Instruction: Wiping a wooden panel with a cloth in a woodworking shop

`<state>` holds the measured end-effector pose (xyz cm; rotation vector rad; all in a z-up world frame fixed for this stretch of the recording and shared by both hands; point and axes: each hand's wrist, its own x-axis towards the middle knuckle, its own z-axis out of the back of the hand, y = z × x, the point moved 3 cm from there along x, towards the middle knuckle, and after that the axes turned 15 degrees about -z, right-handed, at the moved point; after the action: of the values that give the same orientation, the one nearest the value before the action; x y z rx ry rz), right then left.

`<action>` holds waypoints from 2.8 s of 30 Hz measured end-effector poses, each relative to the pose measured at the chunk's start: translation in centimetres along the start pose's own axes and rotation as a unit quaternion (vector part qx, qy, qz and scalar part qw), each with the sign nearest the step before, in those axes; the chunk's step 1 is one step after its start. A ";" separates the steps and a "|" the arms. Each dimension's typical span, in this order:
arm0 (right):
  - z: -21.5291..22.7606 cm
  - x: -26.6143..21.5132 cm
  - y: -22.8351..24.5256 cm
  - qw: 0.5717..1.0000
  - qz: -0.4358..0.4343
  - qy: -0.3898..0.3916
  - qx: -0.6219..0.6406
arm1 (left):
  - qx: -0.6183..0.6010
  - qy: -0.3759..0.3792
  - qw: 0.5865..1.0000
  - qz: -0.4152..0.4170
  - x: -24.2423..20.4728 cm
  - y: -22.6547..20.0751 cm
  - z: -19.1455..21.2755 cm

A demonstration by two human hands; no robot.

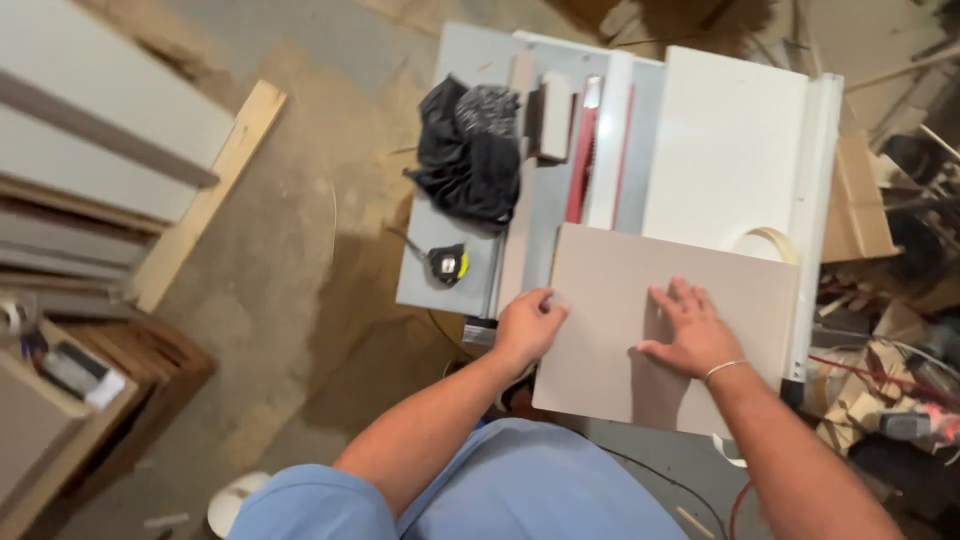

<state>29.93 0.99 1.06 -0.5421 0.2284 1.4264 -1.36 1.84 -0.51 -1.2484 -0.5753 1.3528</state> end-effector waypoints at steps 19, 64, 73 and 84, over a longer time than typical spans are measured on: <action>4.7 0.3 4.1 0.994 -0.008 0.084 -0.075 | 0.009 -0.257 0.959 -0.121 -9.1 17.5 -2.6; 2.8 -0.6 5.8 0.972 -0.060 0.074 -0.215 | -0.520 -0.394 0.757 0.017 0.8 18.1 -4.6; 2.7 -0.4 5.5 0.974 -0.059 0.065 -0.207 | -0.543 -0.361 0.758 0.014 0.5 19.0 -3.4; 2.8 0.0 4.9 0.979 -0.046 0.076 -0.184 | -0.560 -0.345 0.752 -0.036 2.4 21.1 -4.4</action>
<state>24.68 2.60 2.41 -0.9550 0.0575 1.3449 -5.30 -2.21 -21.48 -1.5422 -2.1807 1.3836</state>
